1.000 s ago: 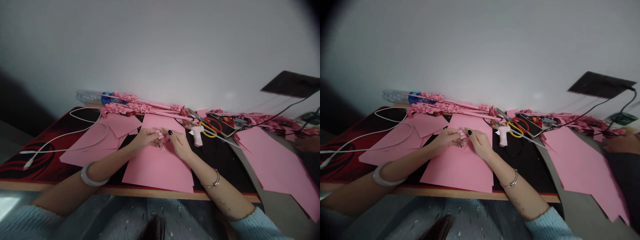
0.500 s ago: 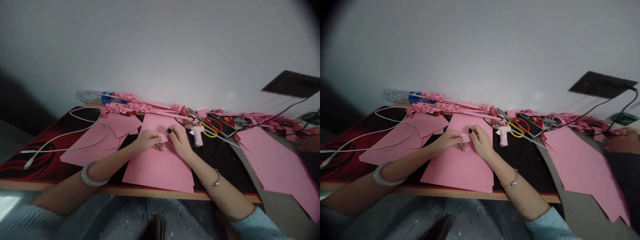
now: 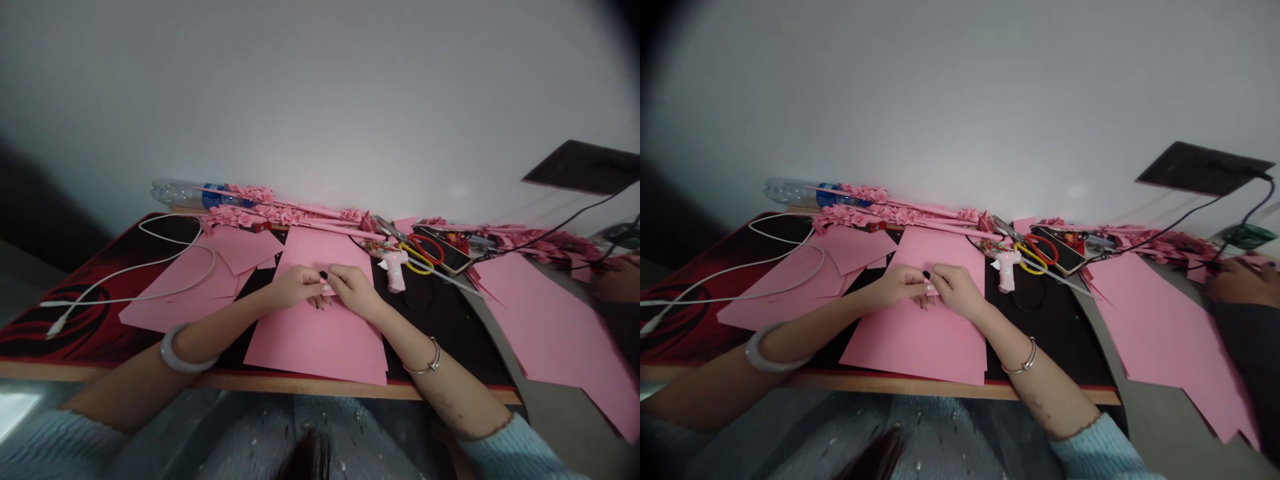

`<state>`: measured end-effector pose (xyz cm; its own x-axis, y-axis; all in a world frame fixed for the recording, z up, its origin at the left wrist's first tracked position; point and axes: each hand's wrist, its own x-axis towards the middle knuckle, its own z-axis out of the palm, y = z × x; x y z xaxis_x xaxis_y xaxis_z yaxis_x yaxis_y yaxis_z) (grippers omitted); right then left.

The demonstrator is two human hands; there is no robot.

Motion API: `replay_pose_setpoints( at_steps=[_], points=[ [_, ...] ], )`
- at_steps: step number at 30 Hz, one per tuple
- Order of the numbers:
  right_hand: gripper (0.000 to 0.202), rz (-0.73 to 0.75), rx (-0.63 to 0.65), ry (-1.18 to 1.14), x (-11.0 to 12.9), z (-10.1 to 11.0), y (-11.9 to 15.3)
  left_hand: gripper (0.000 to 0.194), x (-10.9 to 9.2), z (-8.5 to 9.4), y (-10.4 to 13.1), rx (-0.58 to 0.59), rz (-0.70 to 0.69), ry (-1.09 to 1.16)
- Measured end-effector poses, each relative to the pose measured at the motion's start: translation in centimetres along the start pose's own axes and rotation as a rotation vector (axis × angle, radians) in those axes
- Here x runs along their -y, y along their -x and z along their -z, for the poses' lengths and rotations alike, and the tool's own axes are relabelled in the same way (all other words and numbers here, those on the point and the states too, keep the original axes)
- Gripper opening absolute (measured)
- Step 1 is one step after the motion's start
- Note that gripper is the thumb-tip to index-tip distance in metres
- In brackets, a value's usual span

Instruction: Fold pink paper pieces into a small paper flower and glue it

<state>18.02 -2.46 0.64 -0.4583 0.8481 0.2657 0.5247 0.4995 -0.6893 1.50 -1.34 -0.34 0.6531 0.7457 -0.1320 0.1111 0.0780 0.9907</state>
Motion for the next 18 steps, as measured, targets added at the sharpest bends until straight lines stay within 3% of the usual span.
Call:
replay_pose_setpoints(
  at_steps=[6,9,14,18],
  points=[
    [0.033,-0.015,0.005,-0.026,0.17,-0.08,0.05,0.021,-0.01,0.01,0.04,0.005,-0.014,-0.006],
    [0.034,-0.037,-0.052,-0.064,-0.03,-0.06,0.01,0.026,-0.14,0.07,0.12,-0.013,-0.045,-0.013],
    [0.026,-0.064,-0.267,-0.052,-0.31,0.3,-0.08,0.029,-0.12,0.32,0.1,-0.166,-0.15,-0.078],
    [0.022,-0.041,-0.221,-0.077,-0.3,0.42,-0.02,0.029,0.12,0.33,0.1,-0.255,-0.2,-0.205]
  ],
)
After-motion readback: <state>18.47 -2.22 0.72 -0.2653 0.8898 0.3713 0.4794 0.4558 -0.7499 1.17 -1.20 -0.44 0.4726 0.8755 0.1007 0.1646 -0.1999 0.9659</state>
